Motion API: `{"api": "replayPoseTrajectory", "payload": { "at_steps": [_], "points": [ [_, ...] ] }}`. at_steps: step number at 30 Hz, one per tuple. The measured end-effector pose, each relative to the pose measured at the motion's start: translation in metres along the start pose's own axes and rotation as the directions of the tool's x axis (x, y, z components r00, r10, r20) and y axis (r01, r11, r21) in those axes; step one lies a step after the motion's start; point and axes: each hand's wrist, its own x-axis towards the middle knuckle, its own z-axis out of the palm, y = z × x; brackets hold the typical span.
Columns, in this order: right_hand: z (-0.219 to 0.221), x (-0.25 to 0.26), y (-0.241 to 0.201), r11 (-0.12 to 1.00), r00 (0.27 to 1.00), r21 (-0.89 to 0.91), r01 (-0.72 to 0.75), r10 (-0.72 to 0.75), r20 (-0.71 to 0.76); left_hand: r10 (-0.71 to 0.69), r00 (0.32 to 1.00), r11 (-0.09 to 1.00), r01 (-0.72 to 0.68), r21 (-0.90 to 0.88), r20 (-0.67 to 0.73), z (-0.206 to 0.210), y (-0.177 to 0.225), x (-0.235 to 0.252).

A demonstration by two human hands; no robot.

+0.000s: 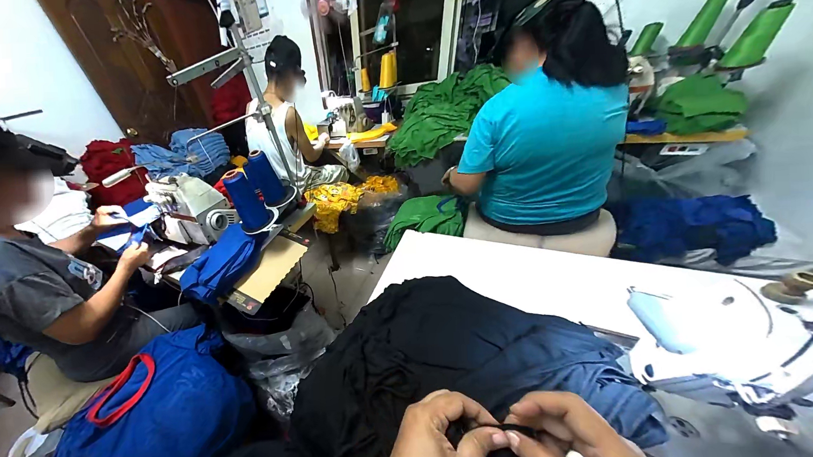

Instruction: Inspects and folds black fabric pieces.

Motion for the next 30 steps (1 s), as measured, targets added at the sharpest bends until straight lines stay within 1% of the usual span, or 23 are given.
{"api": "replayPoseTrajectory", "payload": {
  "at_steps": [3, 4, 6, 9, 11, 13, 15, 18, 21, 27, 30],
  "points": [
    [-0.014, 0.006, -0.002, 0.974, 0.976, -0.089, -0.21, 0.214, 0.034, -0.065, 0.998, 0.998, 0.065, 0.02, -0.025, 0.0, -0.002, -0.004],
    [-0.017, 0.007, -0.001, 0.962, 0.966, -0.096, -0.255, 0.258, 0.027, -0.099, 0.994, 0.995, 0.1, 0.018, -0.034, 0.0, -0.003, -0.005],
    [-0.018, 0.007, -0.001, 0.955, 0.957, -0.079, -0.287, 0.288, 0.01, -0.126, 0.99, 0.992, 0.126, 0.001, -0.061, 0.001, -0.005, -0.007],
    [-0.014, 0.003, 0.0, 0.97, 0.969, 0.008, -0.243, 0.243, 0.038, -0.133, 0.983, 0.991, 0.128, -0.045, -0.124, 0.007, -0.006, -0.006],
    [-0.012, 0.001, 0.005, 0.984, 0.983, 0.017, -0.176, 0.175, 0.051, -0.134, 0.977, 0.99, 0.123, -0.074, -0.165, 0.01, -0.006, -0.006],
    [-0.007, 0.001, 0.007, 0.991, 0.99, 0.007, -0.136, 0.135, 0.029, -0.129, 0.975, 0.989, 0.113, -0.098, -0.179, 0.011, -0.007, -0.006],
    [-0.001, 0.0, 0.005, 0.993, 0.993, 0.01, -0.114, 0.114, -0.02, -0.126, 0.976, 0.988, 0.108, -0.11, -0.176, 0.01, -0.006, -0.006],
    [0.008, -0.001, -0.002, 0.993, 0.987, 0.09, -0.081, 0.092, -0.13, -0.101, 0.979, 0.989, 0.08, -0.121, -0.177, 0.01, -0.007, -0.007],
    [0.014, 0.0, -0.005, 0.99, 0.979, 0.128, -0.06, 0.084, -0.185, -0.078, 0.98, 0.99, 0.054, -0.131, -0.185, 0.012, -0.008, -0.007],
    [0.023, 0.006, -0.006, 0.993, 0.973, 0.102, -0.056, 0.078, -0.217, -0.007, 0.983, 0.989, -0.02, -0.144, -0.183, 0.015, -0.013, -0.007],
    [0.023, 0.011, -0.004, 0.996, 0.98, 0.079, -0.035, 0.05, -0.193, 0.006, 0.98, 0.99, -0.034, -0.138, -0.2, 0.017, -0.015, -0.008]
  ]
}}
